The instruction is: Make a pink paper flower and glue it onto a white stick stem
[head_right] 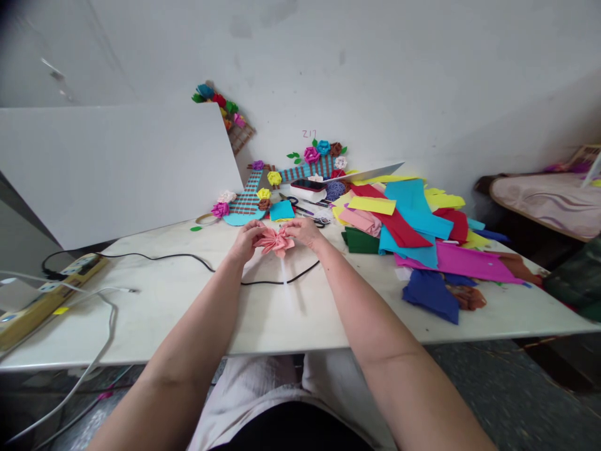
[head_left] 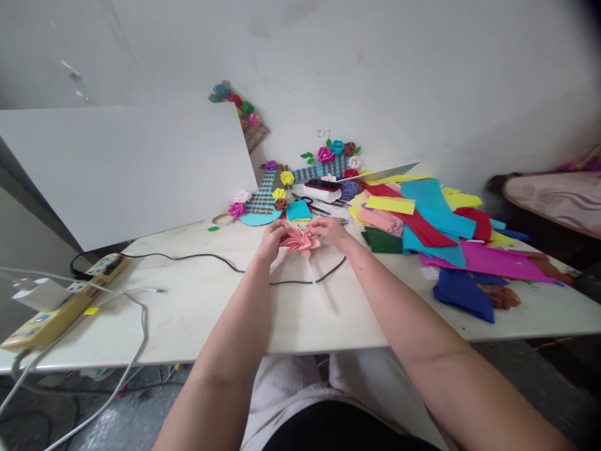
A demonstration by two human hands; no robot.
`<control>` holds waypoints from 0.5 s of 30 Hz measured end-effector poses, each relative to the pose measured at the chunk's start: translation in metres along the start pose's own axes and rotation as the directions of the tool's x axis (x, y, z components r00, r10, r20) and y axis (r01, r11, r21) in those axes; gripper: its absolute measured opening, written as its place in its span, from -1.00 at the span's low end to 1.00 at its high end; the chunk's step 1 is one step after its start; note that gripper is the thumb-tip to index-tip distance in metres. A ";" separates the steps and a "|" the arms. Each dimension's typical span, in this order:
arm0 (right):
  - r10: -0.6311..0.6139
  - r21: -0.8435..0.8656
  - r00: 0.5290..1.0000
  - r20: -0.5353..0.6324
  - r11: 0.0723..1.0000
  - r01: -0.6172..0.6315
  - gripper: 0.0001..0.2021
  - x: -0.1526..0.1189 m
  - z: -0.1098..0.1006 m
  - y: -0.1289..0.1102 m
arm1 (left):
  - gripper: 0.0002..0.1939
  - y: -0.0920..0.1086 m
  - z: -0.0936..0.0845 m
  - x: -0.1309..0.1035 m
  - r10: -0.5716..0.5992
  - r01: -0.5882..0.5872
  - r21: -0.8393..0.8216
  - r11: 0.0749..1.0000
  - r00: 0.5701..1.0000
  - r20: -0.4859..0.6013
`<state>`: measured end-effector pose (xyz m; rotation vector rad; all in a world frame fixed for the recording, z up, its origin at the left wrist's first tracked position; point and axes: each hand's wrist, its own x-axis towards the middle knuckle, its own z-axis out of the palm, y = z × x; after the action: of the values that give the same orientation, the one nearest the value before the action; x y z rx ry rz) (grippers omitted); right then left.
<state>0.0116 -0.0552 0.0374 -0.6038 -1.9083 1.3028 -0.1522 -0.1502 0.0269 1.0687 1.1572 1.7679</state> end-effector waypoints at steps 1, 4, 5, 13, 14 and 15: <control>0.007 0.016 1.000 0.000 1.000 -0.007 -0.79 0.000 0.001 0.000 | -0.82 0.000 0.000 0.000 -0.001 0.001 0.012 1.000 1.000 -0.002; 0.039 0.081 0.999 0.013 0.996 -0.040 -0.77 -0.002 0.002 -0.002 | -0.82 0.000 0.001 -0.001 -0.010 0.011 0.036 0.999 1.000 -0.007; 0.050 0.108 0.998 0.023 0.993 -0.053 -0.76 -0.003 0.003 -0.002 | -0.83 0.001 0.001 -0.001 -0.011 0.011 0.039 0.999 1.000 -0.009; 0.063 0.097 0.997 0.045 0.993 -0.067 -0.86 -0.005 0.004 -0.005 | -0.83 0.003 0.005 -0.004 -0.023 0.023 0.032 0.999 0.999 -0.025; 0.059 0.083 0.998 0.038 0.995 -0.062 -0.87 -0.004 0.004 -0.005 | -0.82 0.003 0.005 -0.004 -0.016 0.016 0.023 1.000 1.000 -0.026; 0.055 0.072 0.998 0.029 0.996 -0.057 -0.87 -0.004 0.005 -0.004 | -0.80 0.002 0.005 -0.003 -0.009 0.010 0.011 1.000 0.999 -0.030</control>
<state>0.0103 -0.0622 0.0394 -0.6087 -1.8689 1.4169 -0.1469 -0.1523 0.0292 1.0448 1.1902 1.7778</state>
